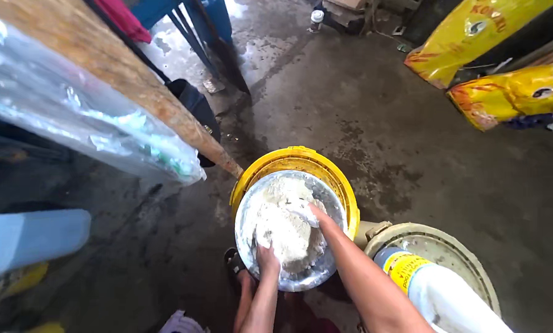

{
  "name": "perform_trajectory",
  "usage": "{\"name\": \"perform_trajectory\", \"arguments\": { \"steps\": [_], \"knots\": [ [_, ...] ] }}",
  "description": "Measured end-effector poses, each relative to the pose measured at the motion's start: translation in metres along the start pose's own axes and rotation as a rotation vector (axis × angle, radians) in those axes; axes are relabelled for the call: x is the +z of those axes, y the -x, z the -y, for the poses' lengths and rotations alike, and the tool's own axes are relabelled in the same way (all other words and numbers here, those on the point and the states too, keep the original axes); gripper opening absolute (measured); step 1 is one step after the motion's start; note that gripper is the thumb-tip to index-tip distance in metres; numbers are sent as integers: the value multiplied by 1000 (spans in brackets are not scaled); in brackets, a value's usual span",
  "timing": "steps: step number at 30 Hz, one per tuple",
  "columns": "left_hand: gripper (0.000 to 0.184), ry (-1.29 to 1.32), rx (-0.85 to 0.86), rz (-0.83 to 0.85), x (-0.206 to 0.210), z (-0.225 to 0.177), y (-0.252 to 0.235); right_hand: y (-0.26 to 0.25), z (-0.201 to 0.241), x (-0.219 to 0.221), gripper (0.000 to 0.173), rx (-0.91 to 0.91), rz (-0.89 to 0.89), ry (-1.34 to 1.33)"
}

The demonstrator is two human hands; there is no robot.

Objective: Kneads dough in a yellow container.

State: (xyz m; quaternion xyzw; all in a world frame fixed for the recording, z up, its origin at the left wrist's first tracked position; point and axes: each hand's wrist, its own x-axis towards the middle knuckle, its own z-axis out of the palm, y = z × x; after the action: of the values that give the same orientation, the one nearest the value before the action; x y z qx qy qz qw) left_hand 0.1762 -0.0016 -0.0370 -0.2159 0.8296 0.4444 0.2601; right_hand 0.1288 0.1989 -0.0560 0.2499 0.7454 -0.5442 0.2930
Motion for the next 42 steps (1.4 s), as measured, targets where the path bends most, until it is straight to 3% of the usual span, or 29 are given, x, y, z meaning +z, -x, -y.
{"name": "perform_trajectory", "arguments": {
  "steps": [5,10,13,15,17,20,24,26,28,30,32,35,37,39,42],
  "knots": [
    [52,529,-89,-57,7,-13,-11,21,9,14,41,10,30,-107],
    [62,697,-271,-20,22,-8,-15,37,12,30,43,21,10,-54],
    [61,666,-248,-16,28,-5,-17,55,34,34,40,51,-43,10],
    [60,638,-235,22,20,-23,-5,63,45,34,41,50,-91,105],
    [61,614,-236,27,6,-49,3,61,40,46,42,-3,-145,-1],
    [60,494,-202,60,-7,-52,8,64,30,56,43,16,-192,-151],
    [60,399,-194,152,-9,-39,-6,67,31,55,43,-20,-248,-113],
    [58,365,-192,176,-14,-48,-7,70,28,63,43,-8,-232,-161],
    [57,331,-193,208,-22,-61,-2,67,15,62,44,32,-308,-25],
    [54,260,-142,279,-32,-63,-9,71,19,48,43,144,-342,166],
    [47,63,32,400,-47,-69,-20,86,27,43,43,252,-400,174],
    [42,-549,525,586,-56,-97,-45,110,27,71,48,407,-494,106],
    [54,-942,686,608,-53,-117,-66,112,20,106,54,502,-624,32],
    [63,-1101,705,613,-46,-128,-91,101,17,130,62,557,-801,-92],
    [70,-1094,644,669,-35,-122,-116,82,10,141,64,635,-876,-388]
  ]
}}
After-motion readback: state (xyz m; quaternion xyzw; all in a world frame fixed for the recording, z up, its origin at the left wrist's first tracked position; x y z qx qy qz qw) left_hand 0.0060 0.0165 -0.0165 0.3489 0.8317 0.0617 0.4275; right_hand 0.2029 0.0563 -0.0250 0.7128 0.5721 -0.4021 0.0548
